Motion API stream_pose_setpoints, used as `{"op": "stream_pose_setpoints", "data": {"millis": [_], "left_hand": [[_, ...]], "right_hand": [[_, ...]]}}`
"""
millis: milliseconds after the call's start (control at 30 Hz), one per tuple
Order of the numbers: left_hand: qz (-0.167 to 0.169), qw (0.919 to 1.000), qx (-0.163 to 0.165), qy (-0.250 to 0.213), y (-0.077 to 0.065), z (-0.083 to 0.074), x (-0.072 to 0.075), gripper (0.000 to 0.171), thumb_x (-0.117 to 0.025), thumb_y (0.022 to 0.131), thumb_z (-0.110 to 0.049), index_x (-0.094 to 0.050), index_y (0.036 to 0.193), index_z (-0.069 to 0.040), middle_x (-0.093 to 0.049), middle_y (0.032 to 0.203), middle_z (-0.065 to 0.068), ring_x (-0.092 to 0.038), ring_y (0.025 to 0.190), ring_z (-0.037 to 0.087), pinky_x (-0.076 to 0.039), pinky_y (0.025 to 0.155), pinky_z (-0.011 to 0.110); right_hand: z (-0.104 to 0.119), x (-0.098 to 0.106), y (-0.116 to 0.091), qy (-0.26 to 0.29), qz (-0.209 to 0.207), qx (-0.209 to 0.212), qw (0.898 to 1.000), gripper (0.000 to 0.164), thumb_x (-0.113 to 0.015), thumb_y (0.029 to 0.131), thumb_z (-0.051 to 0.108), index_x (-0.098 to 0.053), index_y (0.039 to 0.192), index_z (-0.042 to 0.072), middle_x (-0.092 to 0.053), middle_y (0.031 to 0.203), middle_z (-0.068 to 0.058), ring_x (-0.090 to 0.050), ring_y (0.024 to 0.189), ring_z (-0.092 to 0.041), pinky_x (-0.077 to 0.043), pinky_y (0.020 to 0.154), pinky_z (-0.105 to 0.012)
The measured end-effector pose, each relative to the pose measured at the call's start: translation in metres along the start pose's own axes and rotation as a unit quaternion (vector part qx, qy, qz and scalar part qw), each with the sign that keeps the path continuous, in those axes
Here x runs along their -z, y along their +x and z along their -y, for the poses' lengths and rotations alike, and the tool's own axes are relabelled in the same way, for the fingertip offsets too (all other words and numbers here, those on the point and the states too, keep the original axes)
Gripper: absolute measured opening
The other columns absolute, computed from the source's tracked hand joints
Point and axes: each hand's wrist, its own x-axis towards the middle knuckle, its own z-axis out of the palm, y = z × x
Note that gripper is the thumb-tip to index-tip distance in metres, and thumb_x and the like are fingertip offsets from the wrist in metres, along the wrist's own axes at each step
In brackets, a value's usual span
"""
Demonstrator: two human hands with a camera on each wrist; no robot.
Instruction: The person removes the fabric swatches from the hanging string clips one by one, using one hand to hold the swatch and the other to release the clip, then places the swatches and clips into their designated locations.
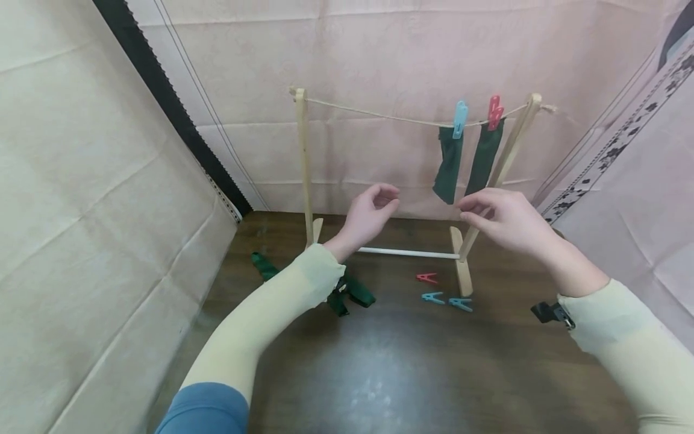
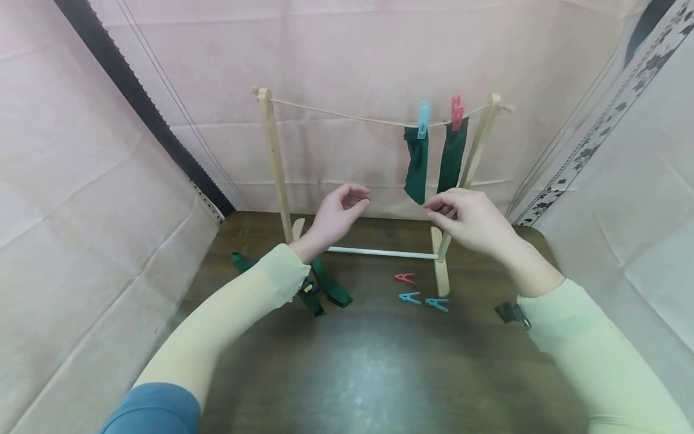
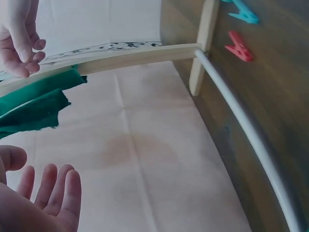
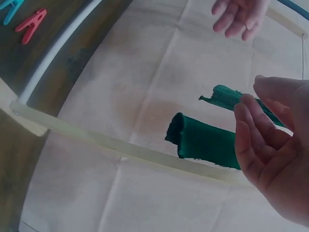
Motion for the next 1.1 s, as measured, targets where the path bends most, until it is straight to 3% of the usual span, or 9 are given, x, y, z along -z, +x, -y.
{"op": "stream_pose_setpoints", "data": {"millis": [133,267,533,800,933,1100], "left_hand": [[-0.002,0.9998,0.01,-0.019,0.007,-0.011,-0.006,0.025,-0.071,0.105,-0.019,-0.07,0.128,-0.01,-0.072,0.126,0.002,-0.066,0.115,0.015,-0.052,0.103,0.029],[0.002,0.9994,0.003,-0.036,0.015,-0.024,-0.01,0.03,-0.072,0.105,-0.02,-0.068,0.131,-0.007,-0.071,0.127,0.003,-0.065,0.116,0.016,-0.051,0.103,0.028],[0.02,0.9996,-0.011,-0.016,0.04,-0.055,-0.016,0.036,-0.071,0.106,-0.026,-0.064,0.137,-0.009,-0.07,0.129,0.004,-0.065,0.117,0.015,-0.052,0.101,0.026],[-0.009,0.9965,-0.001,-0.083,0.059,-0.073,-0.026,0.045,-0.073,0.104,-0.027,-0.062,0.144,-0.008,-0.07,0.128,0.001,-0.066,0.12,0.016,-0.053,0.099,0.025],[-0.012,0.9939,0.003,-0.11,0.062,-0.076,-0.029,0.046,-0.074,0.104,-0.027,-0.062,0.145,-0.009,-0.069,0.13,0.0,-0.066,0.121,0.014,-0.053,0.1,0.023],[-0.02,0.9898,-0.002,-0.141,0.069,-0.081,-0.033,0.042,-0.075,0.104,-0.027,-0.064,0.141,-0.011,-0.07,0.129,-0.002,-0.065,0.119,0.009,-0.052,0.1,0.023]], "right_hand": [[0.004,0.004,0.002,-0.015,-0.004,0.029,0.999,0.021,-0.078,0.099,0.009,-0.079,0.12,0.012,-0.078,0.109,0.0,-0.07,0.094,-0.015,-0.06,0.082,-0.047],[0.01,0.016,0.008,-0.028,-0.013,0.043,0.999,0.022,-0.079,0.099,0.011,-0.078,0.121,0.011,-0.078,0.108,0.001,-0.07,0.092,-0.014,-0.058,0.08,-0.039],[0.03,0.048,0.025,-0.063,-0.048,0.081,0.994,0.023,-0.078,0.099,0.013,-0.078,0.121,0.01,-0.078,0.106,-0.002,-0.07,0.092,-0.017,-0.053,0.079,-0.036],[0.047,0.074,0.046,-0.075,-0.093,0.137,0.983,0.021,-0.078,0.099,0.011,-0.079,0.12,0.006,-0.079,0.115,-0.008,-0.072,0.098,-0.025,-0.048,0.084,-0.026],[0.05,0.082,0.054,-0.071,-0.116,0.148,0.98,0.021,-0.079,0.098,0.009,-0.079,0.118,0.005,-0.079,0.114,-0.008,-0.072,0.096,-0.021,-0.045,0.083,-0.016],[0.054,0.092,0.062,-0.072,-0.153,0.152,0.974,0.02,-0.078,0.099,0.012,-0.081,0.118,0.006,-0.079,0.107,-0.007,-0.066,0.091,-0.018,-0.043,0.083,-0.014]]}}
